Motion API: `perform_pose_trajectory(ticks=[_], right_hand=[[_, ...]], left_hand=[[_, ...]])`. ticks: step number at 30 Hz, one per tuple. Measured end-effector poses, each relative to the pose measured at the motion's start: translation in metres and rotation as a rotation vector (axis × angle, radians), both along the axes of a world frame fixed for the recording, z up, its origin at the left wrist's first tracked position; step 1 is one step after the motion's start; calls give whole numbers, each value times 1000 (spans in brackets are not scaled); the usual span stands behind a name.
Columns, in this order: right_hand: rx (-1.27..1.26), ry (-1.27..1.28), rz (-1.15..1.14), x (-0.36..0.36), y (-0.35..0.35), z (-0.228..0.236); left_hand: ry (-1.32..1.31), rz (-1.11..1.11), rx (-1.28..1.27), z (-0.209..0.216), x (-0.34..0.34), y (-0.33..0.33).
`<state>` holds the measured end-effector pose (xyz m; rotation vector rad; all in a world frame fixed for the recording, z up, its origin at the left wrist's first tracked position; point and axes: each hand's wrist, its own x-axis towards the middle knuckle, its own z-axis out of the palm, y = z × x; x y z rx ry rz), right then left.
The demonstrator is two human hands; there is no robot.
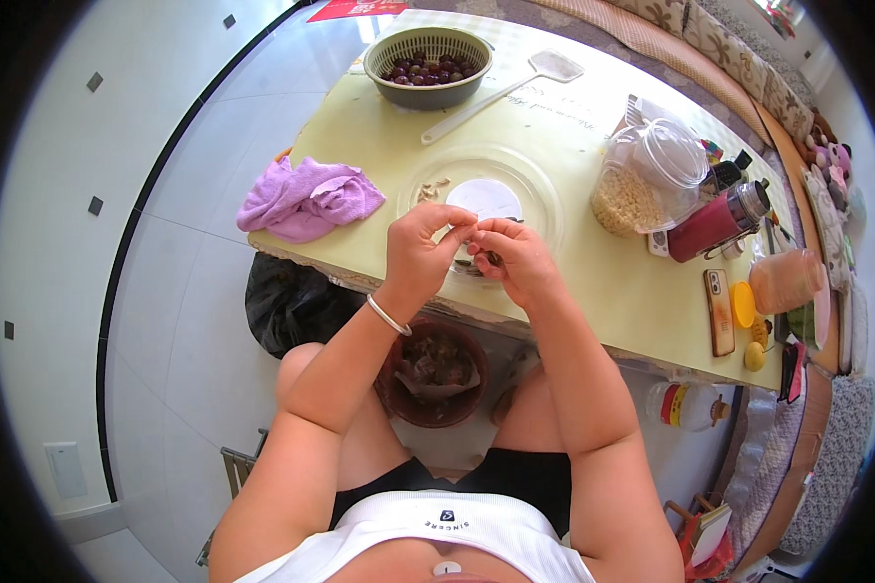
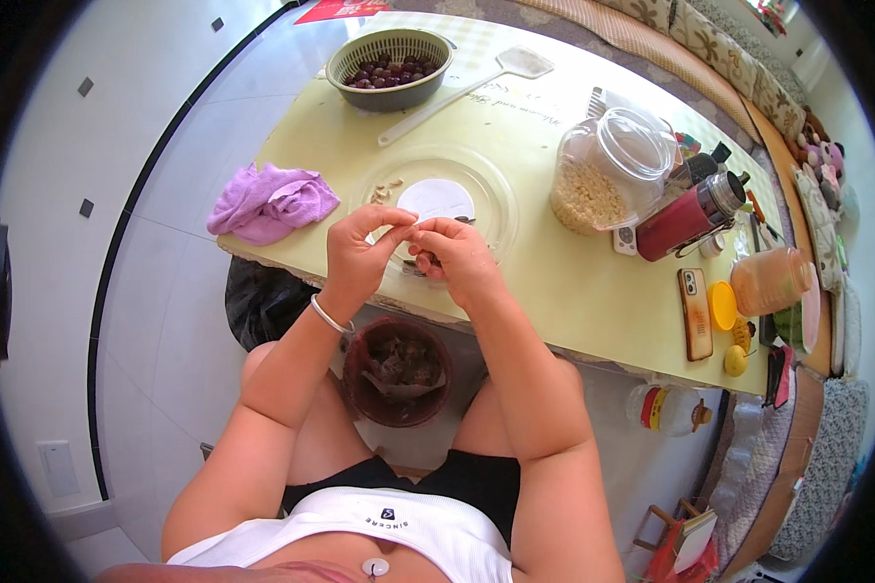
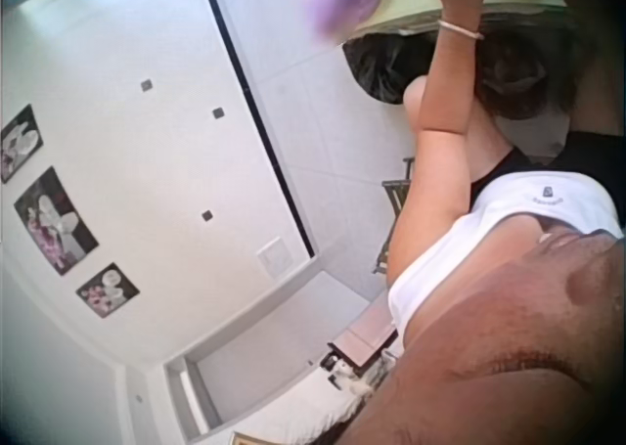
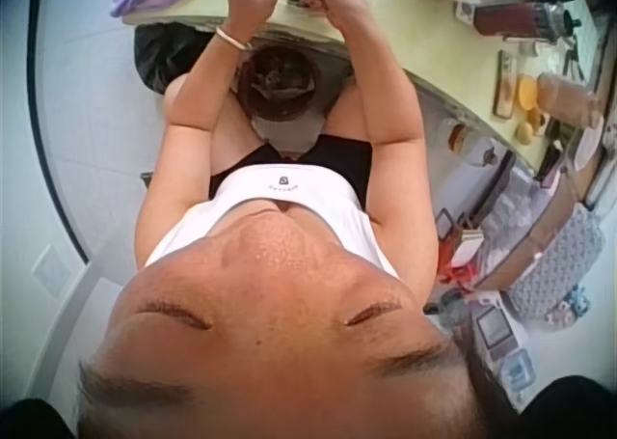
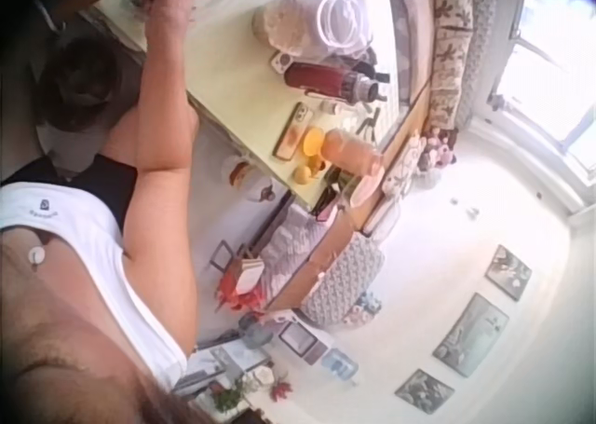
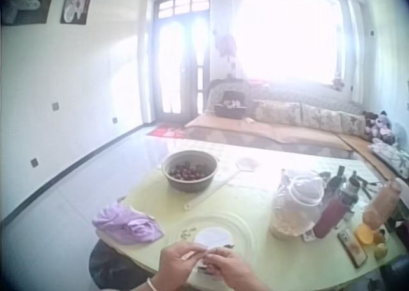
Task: The person sits on the floor and peels sunflower seeds by hand, separating the kernels from the shells. The kernels are placed on a plate and the shells are discarded into a bowl.
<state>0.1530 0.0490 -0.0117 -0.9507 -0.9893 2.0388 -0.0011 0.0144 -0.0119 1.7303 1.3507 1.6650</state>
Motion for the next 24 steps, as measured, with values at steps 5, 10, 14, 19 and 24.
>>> perform_pose_trajectory(ticks=[5, 10, 14, 19, 24], right_hand=[[89, 8, -115, -7, -5, -1], [212, -82, -195, -13, -9, -6], [247, -123, -243, -16, -11, -6], [236, -114, -251, -20, -13, -8], [408, -223, -289, -22, -11, -18]], left_hand=[[166, 46, 4, 7, -2, -5], [323, 98, 53, 9, -1, -9], [403, 96, 32, 10, -3, -12], [480, 120, 60, 6, 0, -14], [530, 131, 35, 7, 3, -18]])
